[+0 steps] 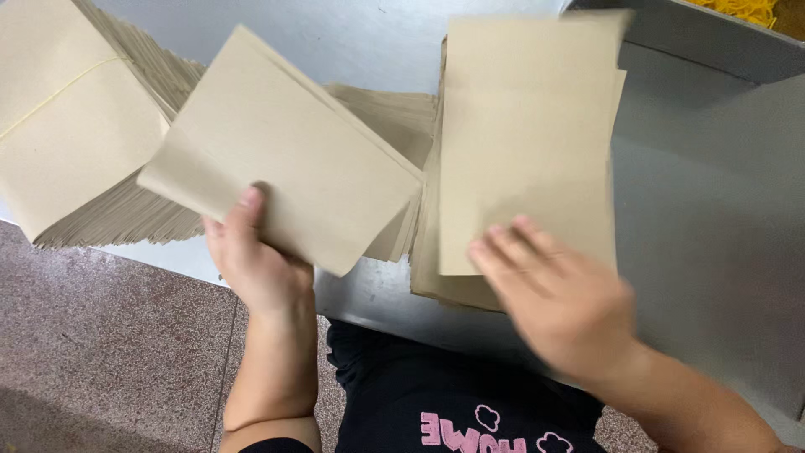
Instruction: The person folds kraft paper sheets in half at a workbench, aligning the edges and pressing the crease flat by hand, then places each folded sheet onto a growing stack of finished sheets beside a large pile of unfolded paper.
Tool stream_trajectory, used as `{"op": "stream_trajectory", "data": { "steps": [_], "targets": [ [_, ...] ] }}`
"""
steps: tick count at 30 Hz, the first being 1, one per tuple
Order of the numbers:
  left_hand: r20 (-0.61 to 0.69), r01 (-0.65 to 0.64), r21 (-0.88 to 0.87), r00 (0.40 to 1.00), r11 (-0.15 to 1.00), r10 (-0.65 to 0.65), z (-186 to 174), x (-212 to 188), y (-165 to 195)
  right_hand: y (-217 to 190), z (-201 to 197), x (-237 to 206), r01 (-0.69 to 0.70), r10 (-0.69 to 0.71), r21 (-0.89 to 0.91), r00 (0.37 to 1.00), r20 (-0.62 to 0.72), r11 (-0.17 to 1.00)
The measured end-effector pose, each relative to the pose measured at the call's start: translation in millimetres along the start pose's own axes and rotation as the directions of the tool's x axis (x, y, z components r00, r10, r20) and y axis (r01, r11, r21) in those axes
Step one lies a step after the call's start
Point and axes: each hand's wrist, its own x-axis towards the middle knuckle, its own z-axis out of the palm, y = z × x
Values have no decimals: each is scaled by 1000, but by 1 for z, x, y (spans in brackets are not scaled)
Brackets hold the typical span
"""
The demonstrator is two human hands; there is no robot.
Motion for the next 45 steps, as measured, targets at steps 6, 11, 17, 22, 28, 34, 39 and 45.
{"op": "stream_trajectory", "data": {
  "steps": [6, 11, 17, 22, 28, 34, 39, 45],
  "targets": [
    [269, -49, 190, 963, 981, -4, 3, -27, -21, -17, 34, -16, 37, -43, 105, 997, 61, 994],
    [580, -20, 274, 801, 962, -148, 28, -47, -43, 12, 28, -32, 52, 85, 418, 949, -302, 907],
    [791, -231, 201, 612, 952, -18, 60, -52, -61, 15, 54, -46, -142, 488, 893, 868, -95, 427],
    [720, -181, 425, 662, 887, -210, 64, -57, -40, 7, 44, -35, -111, 553, 929, 825, -111, 353],
    [640, -49, 709, 465, 704, -612, 73, -63, 0, 10, -14, -17, -160, 210, 196, 940, -270, 968],
    [813, -325, 574, 332, 751, -478, 83, -65, 15, 12, -7, -10, -81, 124, 501, 991, -54, 862],
    [928, -507, 365, 262, 781, -265, 58, -63, 5, 34, -5, -37, -202, 292, 635, 956, -39, 746],
    [881, -464, 375, 447, 802, -153, 20, -32, 28, 85, -9, -49, -411, 593, 585, 790, -154, 699]
  ]
}}
